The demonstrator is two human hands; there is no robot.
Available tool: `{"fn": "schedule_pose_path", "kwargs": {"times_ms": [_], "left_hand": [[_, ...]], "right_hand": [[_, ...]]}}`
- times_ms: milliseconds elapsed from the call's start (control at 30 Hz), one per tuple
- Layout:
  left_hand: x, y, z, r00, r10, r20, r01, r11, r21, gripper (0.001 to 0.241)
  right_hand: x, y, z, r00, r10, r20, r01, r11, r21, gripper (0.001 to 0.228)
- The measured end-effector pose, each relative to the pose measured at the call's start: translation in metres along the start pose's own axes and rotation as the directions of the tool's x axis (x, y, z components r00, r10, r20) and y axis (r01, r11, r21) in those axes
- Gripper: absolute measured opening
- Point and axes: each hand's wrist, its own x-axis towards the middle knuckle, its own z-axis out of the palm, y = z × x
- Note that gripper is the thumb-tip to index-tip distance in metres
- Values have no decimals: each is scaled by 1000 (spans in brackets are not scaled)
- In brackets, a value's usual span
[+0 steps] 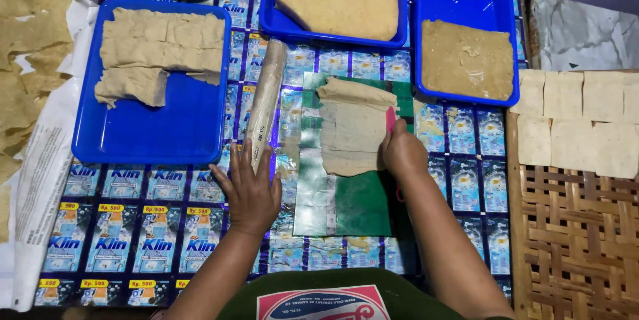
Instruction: Rolling out dough into thin sheets and cutting them into squares on a flat surface.
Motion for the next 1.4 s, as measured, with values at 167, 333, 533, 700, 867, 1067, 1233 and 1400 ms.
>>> {"fn": "schedule_pose_path", "kwargs": {"times_ms": [167, 333, 533, 700, 867, 1067, 1233, 1400], "left_hand": [[2, -2, 1, 1000, -20, 22, 21, 998, -53, 50], [3, 1, 2, 999, -25, 42, 28, 997, -72, 54], [3, 2, 0, 998, -28, 48, 31, 998, -62, 54], [4, 1, 0, 998, -45, 44, 48, 996, -71, 53], [3, 0, 2, 998, -50, 36, 53, 996, -73, 53], [3, 1, 2, 998, -53, 40, 56, 996, -70, 51], [5, 1, -2, 998, -38, 41, 41, 997, -71, 50], [4, 0, 0, 999, -43, 23, 44, 997, -56, 50]], "right_hand": [[-15, 40, -60, 999, 8, -37, -8, 1000, -5, 29], [-14, 97, -48, 957, -262, -125, 187, 887, -422, 4], [21, 94, -38, 910, -317, -267, 197, 898, -394, 6], [32, 97, -41, 914, -334, -231, 227, 892, -390, 7], [37, 82, -46, 902, -381, -204, 276, 871, -407, 5], [42, 58, -40, 864, -459, -207, 347, 841, -415, 9], [43, 30, -28, 805, -539, -247, 427, 816, -390, 7], [38, -24, -22, 764, -592, -256, 505, 796, -335, 10]]}}
